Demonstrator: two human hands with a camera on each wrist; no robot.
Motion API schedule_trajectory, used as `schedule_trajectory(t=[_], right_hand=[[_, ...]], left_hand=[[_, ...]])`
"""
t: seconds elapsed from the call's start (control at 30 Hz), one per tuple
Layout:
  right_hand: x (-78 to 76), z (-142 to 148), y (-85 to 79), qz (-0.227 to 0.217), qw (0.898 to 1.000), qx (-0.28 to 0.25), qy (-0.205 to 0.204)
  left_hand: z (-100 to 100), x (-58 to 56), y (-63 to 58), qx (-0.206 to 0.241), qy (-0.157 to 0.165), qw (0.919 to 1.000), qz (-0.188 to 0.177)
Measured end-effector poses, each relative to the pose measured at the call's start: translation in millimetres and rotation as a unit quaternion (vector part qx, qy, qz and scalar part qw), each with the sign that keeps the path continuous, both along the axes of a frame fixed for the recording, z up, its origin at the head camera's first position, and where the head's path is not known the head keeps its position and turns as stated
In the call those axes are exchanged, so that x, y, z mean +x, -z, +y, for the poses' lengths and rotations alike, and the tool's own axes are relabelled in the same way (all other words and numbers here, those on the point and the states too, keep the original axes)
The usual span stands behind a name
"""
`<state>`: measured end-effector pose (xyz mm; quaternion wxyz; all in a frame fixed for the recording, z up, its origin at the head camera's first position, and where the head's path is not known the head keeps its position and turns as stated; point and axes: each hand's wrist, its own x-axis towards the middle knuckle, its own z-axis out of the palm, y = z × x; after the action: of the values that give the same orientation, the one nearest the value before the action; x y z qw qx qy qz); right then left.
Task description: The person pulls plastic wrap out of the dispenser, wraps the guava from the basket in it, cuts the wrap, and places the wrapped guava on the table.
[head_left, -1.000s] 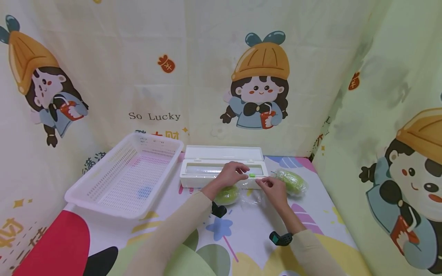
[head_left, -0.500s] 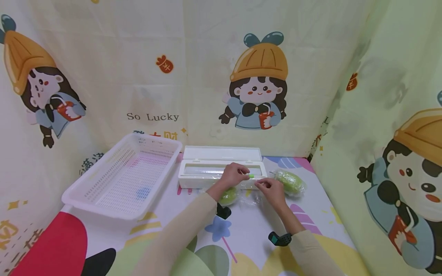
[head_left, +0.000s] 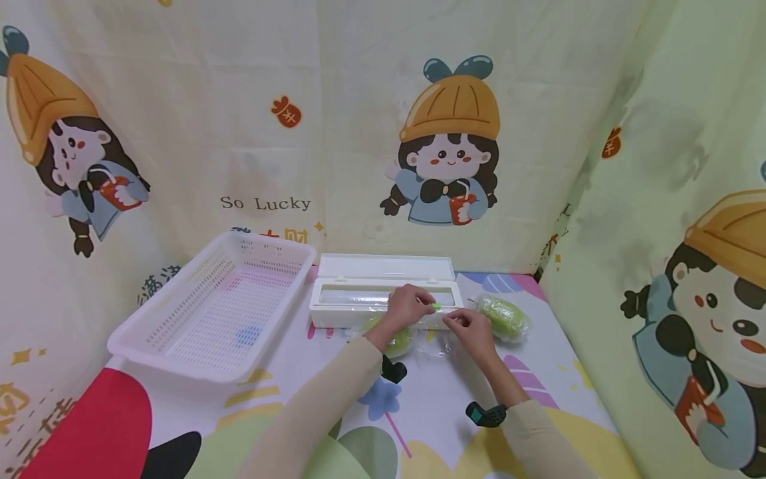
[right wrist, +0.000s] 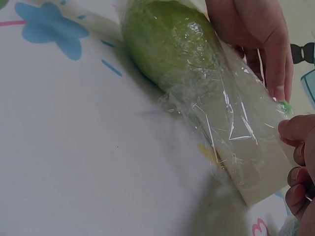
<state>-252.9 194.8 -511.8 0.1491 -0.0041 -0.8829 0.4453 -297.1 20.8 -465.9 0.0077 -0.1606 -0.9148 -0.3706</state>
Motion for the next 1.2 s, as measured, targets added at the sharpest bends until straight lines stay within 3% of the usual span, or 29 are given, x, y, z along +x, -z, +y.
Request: schedule_trajectory(t=[0.33, 0.47, 0.7, 1.0, 1.2], right_hand=[[0.3, 1.8, 0.0, -0.001, 1.000, 0.003, 0.005], [0.5, 1.6, -1.3, -0.006, 1.000, 0.001, 0.008], [1.9, 0.2, -4.4, 0.002, 1.000, -0.006, 0.005], [-1.3, 3.4, -0.9, 0.049, 0.999, -0.014, -0.017], [-4.2, 3.4, 0.5, 0.048, 0.999, -0.010, -0.010]], left_hand=[[-2.7, 1.8, -0.4, 0.076, 0.008, 0.9965, -0.034], [-4.2, 1.9, -0.6, 0.086, 0.007, 0.9953, -0.044], [-5.9, -1.6, 3.6, 0.088, 0.018, 0.9949, -0.046], [-7.2, -3.2, 2.4, 0.076, 0.027, 0.9962, -0.034], [-9.1, -4.1, 1.4, 0.083, 0.024, 0.9955, -0.039]])
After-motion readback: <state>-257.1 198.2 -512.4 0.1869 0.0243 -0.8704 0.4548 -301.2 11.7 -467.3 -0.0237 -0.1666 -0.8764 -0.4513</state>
